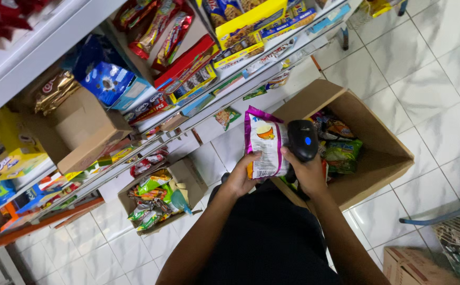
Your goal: The person uses a handheld scanner to read barcodes on various snack bags before placing the bags into a cardboard box or back onto a shelf.
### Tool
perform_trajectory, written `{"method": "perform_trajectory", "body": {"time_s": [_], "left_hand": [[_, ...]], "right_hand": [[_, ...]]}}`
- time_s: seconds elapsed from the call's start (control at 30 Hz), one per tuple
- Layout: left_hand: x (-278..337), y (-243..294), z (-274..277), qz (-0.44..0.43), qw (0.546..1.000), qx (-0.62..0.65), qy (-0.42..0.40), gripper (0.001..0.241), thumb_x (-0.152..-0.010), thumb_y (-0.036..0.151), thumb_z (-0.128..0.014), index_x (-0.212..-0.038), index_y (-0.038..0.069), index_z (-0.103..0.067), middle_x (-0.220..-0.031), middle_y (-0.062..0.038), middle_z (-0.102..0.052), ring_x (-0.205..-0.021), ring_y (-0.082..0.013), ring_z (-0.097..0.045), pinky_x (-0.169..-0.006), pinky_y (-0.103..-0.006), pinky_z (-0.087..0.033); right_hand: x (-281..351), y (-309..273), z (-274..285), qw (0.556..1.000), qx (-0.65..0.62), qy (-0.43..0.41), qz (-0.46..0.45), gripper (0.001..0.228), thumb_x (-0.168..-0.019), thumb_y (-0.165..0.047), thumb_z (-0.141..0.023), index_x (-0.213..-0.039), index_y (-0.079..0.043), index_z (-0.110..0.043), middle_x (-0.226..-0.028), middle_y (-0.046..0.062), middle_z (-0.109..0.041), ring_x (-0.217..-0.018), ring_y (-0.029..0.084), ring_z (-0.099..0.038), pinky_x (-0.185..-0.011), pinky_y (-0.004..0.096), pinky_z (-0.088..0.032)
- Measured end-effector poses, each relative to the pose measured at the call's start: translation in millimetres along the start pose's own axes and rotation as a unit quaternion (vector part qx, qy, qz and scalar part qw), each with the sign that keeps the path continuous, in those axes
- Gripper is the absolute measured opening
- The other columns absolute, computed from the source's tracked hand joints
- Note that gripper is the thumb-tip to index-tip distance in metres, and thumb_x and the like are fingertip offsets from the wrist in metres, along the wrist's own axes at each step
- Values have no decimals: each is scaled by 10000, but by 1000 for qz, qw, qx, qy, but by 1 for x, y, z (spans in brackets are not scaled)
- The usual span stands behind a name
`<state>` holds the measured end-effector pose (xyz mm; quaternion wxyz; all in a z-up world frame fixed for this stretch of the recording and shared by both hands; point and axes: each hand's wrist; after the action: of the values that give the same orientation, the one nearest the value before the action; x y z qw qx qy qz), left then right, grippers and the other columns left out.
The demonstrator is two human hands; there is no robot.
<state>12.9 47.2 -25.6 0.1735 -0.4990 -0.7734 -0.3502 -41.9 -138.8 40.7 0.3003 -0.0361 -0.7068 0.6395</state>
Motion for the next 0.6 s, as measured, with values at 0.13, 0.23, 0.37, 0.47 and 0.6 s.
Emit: {"method": "perform_trajectory", "body": {"time_s": [0.13, 0.23, 0.37, 0.47, 0.6], "left_hand": [[21, 15, -9, -3, 999, -43, 22, 666, -974, 388, -623, -1522, 71, -415, -1344, -123, -638, -1193, -252, -641, -968, -455, -538], [49, 38, -15, -35, 983, -175, 49, 726, -909, 274, -700, -1527, 112, -355, -1300, -121, -641, -1167, -250, -657, -925, -436, -589], [74, 54, -15, -108, 950, -290, 48, 992, -812, 69, -776, -1586, 207, -169, -1179, -169, -701, -1110, -232, -677, -931, -354, -565], [76, 48, -12, -204, 952, -211, 89, 875, -844, 66, -764, -1518, 163, -215, -1118, -181, -728, -993, -221, -694, -889, -335, -567], [72, 33, -8, -263, 948, -35, 174, 510, -955, 33, -746, -1345, 20, -417, -1078, -160, -718, -945, -171, -680, -858, -317, -547]], "right_hand": [[5, 0, -10, 997, -60, -41, -4, 325, -874, -142, -805, -1153, -11, -702, -1076, 42, -737, -958, 115, -674, -852, 285, -549], [14, -5, -21, 999, 13, -24, 47, 292, -876, -106, -811, -1126, 9, -712, -1049, 60, -752, -914, 119, -685, -828, 284, -560], [20, -10, -40, 998, 20, 9, 57, 263, -885, -72, -803, -1113, 17, -708, -1019, 57, -751, -878, 114, -685, -788, 283, -570], [22, -10, -55, 998, -26, 20, 58, 284, -878, -48, -800, -1135, 22, -704, -1046, 53, -735, -898, 113, -671, -808, 278, -560], [27, 8, -82, 992, -66, 50, 90, 299, -888, -42, -799, -1155, 16, -677, -1082, 35, -708, -957, 96, -647, -849, 267, -540]]}}
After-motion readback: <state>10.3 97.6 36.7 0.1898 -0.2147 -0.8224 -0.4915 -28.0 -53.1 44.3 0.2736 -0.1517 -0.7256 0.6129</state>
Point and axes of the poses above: each hand's wrist, its own x-axis away from the middle knuckle, its own z-axis out of the back of the hand, y = z × x
